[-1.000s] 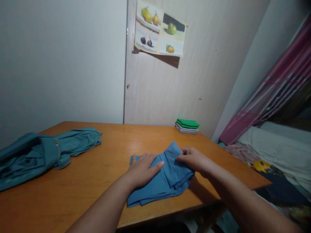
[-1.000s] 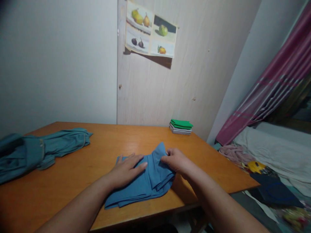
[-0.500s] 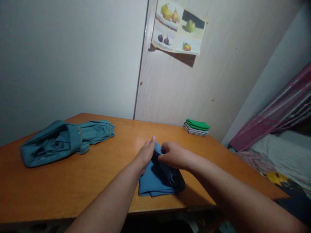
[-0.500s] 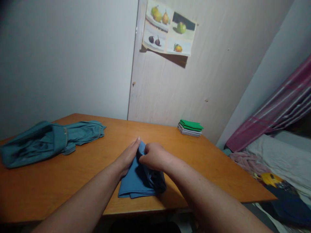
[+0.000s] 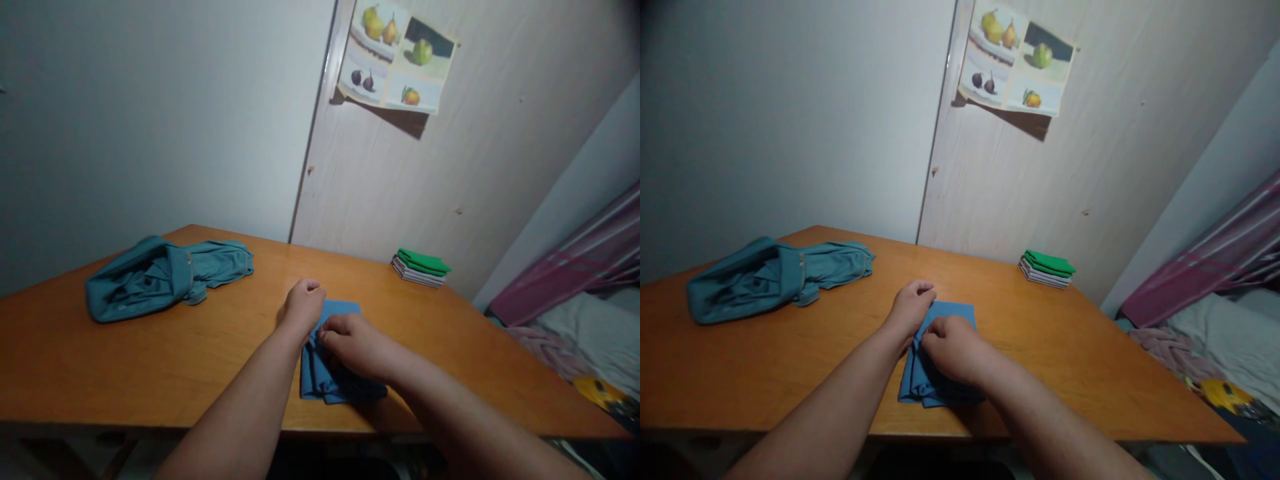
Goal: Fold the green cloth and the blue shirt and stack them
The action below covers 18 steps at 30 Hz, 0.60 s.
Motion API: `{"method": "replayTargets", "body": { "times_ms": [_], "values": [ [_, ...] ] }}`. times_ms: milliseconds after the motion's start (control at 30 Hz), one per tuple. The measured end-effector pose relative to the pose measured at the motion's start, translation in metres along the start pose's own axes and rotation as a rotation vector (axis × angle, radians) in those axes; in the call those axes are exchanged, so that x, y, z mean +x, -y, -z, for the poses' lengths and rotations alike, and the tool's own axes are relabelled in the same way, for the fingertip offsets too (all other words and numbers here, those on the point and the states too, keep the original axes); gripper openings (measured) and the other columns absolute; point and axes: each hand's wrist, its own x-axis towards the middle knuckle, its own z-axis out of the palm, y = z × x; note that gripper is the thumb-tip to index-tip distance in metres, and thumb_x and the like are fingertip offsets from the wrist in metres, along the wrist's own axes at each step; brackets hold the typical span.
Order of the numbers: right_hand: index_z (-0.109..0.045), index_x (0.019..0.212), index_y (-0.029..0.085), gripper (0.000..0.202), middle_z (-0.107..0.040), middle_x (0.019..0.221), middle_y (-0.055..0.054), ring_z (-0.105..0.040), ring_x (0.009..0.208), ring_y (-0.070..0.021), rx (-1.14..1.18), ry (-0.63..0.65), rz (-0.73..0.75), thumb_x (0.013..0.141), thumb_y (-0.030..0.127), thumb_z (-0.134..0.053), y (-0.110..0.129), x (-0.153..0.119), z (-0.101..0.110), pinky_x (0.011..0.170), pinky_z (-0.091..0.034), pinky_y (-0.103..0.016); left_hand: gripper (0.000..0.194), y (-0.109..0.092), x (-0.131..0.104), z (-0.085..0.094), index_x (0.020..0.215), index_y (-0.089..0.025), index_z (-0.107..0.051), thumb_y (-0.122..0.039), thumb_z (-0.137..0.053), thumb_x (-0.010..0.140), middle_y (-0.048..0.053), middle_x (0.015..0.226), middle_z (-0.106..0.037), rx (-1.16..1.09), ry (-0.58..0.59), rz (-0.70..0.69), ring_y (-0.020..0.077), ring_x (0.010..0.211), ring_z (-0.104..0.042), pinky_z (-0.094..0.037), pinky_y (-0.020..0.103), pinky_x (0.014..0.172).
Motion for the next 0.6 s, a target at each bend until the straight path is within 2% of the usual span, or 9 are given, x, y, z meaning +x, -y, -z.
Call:
{"method": "replayTargets", "body": {
  "times_ms": [67, 133, 233, 267, 333, 400, 500, 600],
  "values": [
    [-0.061, 0.076, 0.018, 0.022, -0.061, 0.065, 0.000, -0.055, 0.059, -0.0116, 0.095, -0.024, 0.047, 0.093, 0.024, -0.048, -0.005, -0.009, 0.002, 0.054, -0.039, -0.022, 0.043, 0.003, 0.002, 0.000, 0.126, -0.024, -0.060, -0.036, -0.059, 0.084, 0.010, 0.126, -0.068, 0.103, 0.010, -0.051, 0.0267, 0.110, -0.064, -0.047, 0.037, 0.091],
    [-0.066, 0.087, 0.019, 0.022, -0.066, 0.075, -0.001, -0.058, 0.066, -0.0136, 0.095, -0.110, 0.111, 0.095, 0.031, -0.049, -0.010, -0.023, 0.003, 0.060, -0.043, -0.024, 0.040, 0.005, 0.002, -0.002, 0.119, -0.021, -0.065, -0.031, -0.060, 0.081, 0.011, 0.123, -0.070, 0.193, 0.033, -0.100, 0.0262, 0.110, -0.064, -0.047, 0.036, 0.092],
    [-0.068, 0.111, 0.023, 0.033, -0.071, 0.101, -0.007, -0.064, 0.091, -0.0220, -0.103, -0.287, 0.207, 0.092, 0.047, -0.058, -0.019, -0.051, 0.003, 0.081, -0.049, -0.034, 0.032, 0.005, 0.000, -0.002, 0.108, -0.019, -0.070, -0.025, -0.060, 0.078, 0.012, 0.117, -0.072, 0.275, 0.053, -0.135, 0.0260, 0.108, -0.064, -0.046, 0.034, 0.093],
    [-0.066, 0.120, 0.023, 0.043, -0.070, 0.113, -0.009, -0.062, 0.102, -0.0261, -0.189, -0.331, 0.239, 0.088, 0.051, -0.062, -0.024, -0.060, 0.002, 0.089, -0.048, -0.039, 0.030, 0.005, 0.000, -0.001, 0.105, -0.020, -0.070, -0.024, -0.059, 0.078, 0.011, 0.114, -0.073, 0.304, 0.056, -0.145, 0.0260, 0.107, -0.064, -0.046, 0.034, 0.092],
    [-0.059, 0.135, 0.024, 0.061, -0.062, 0.134, -0.012, -0.054, 0.123, -0.0323, -0.333, -0.335, 0.267, 0.083, 0.052, -0.068, -0.035, -0.075, -0.004, 0.104, -0.040, -0.046, 0.025, 0.005, -0.001, 0.002, 0.100, -0.021, -0.071, -0.023, -0.058, 0.079, 0.010, 0.110, -0.074, 0.356, 0.062, -0.162, 0.0251, 0.104, -0.064, -0.045, 0.034, 0.090],
    [-0.056, 0.139, 0.025, 0.062, -0.056, 0.144, -0.010, -0.045, 0.134, -0.0339, -0.421, -0.321, 0.252, 0.082, 0.046, -0.068, -0.047, -0.083, -0.010, 0.113, -0.030, -0.051, 0.022, 0.004, -0.001, 0.004, 0.095, -0.021, -0.071, -0.022, -0.056, 0.079, 0.008, 0.104, -0.074, 0.403, 0.071, -0.172, 0.0234, 0.100, -0.065, -0.046, 0.031, 0.085],
    [-0.063, 0.130, 0.028, 0.047, -0.059, 0.142, -0.005, -0.043, 0.136, -0.0315, -0.482, -0.363, 0.206, 0.083, 0.028, -0.061, -0.066, -0.083, -0.013, 0.118, -0.018, -0.056, 0.017, 0.002, -0.001, 0.008, 0.087, -0.021, -0.069, -0.021, -0.055, 0.078, 0.006, 0.094, -0.074, 0.471, 0.087, -0.161, 0.0218, 0.089, -0.065, -0.044, 0.029, 0.074],
    [-0.067, 0.124, 0.030, 0.046, -0.061, 0.140, -0.003, -0.046, 0.133, -0.0309, -0.523, -0.441, 0.162, 0.082, 0.017, -0.056, -0.091, -0.078, -0.002, 0.117, -0.019, -0.059, 0.012, -0.004, -0.008, 0.010, 0.081, -0.021, -0.066, -0.024, -0.055, 0.079, 0.005, 0.086, -0.072, 0.540, 0.094, -0.140, 0.0211, 0.079, -0.064, -0.040, 0.028, 0.064]
  ]
}}
